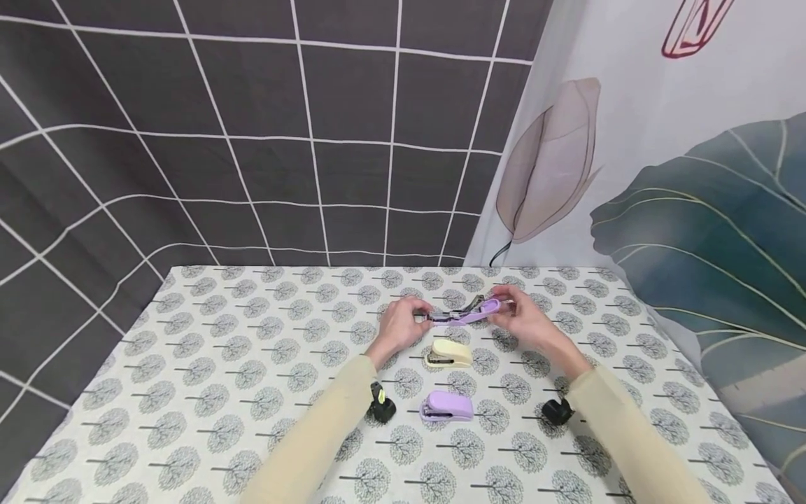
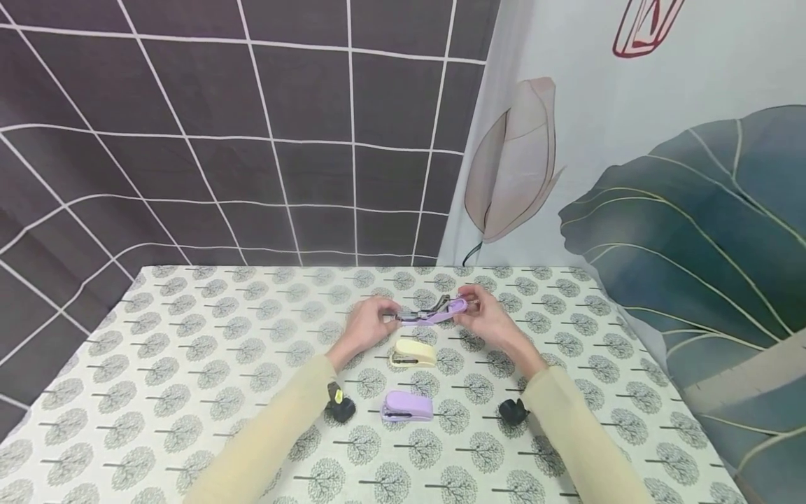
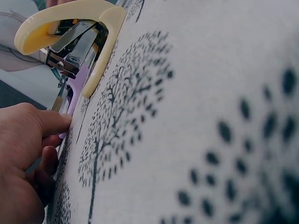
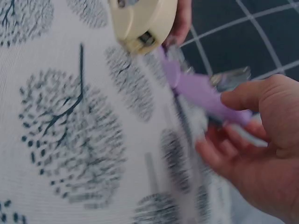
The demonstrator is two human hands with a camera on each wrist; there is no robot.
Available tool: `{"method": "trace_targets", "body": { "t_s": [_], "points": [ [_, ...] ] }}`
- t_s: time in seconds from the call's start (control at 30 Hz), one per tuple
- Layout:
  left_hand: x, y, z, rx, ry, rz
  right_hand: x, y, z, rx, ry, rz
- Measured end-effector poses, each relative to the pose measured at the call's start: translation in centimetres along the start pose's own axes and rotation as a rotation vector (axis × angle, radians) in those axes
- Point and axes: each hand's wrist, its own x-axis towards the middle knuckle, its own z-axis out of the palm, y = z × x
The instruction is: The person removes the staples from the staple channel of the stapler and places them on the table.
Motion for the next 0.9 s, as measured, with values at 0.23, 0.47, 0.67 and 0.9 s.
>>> {"method": "trace_targets", "body": {
  "t_s": [0.23, 0.47, 0.67, 0.9],
  "points": [
    [0.1, 0.0, -0.1, 0.000, 0.001, 0.003, -0.5, -3.5, 0.4, -0.305, 0.228, -0.185],
    [0.0, -0.2, 0.2, -0.013, -0.005, 0.008, 0.0, -4.5, 2.1, -0.230, 0.246, -0.284],
    [-0.1, -0.2, 0.3, -0.014, -0.003, 0.008, 0.2, -4.0, 3.8, -0.155, 0.175, -0.244],
    [0.0, -0.4, 0.3, -0.013, 0.012, 0.020, 0.3, -4.0, 4.9, -0.097, 0.104, -0.173]
  ]
}}
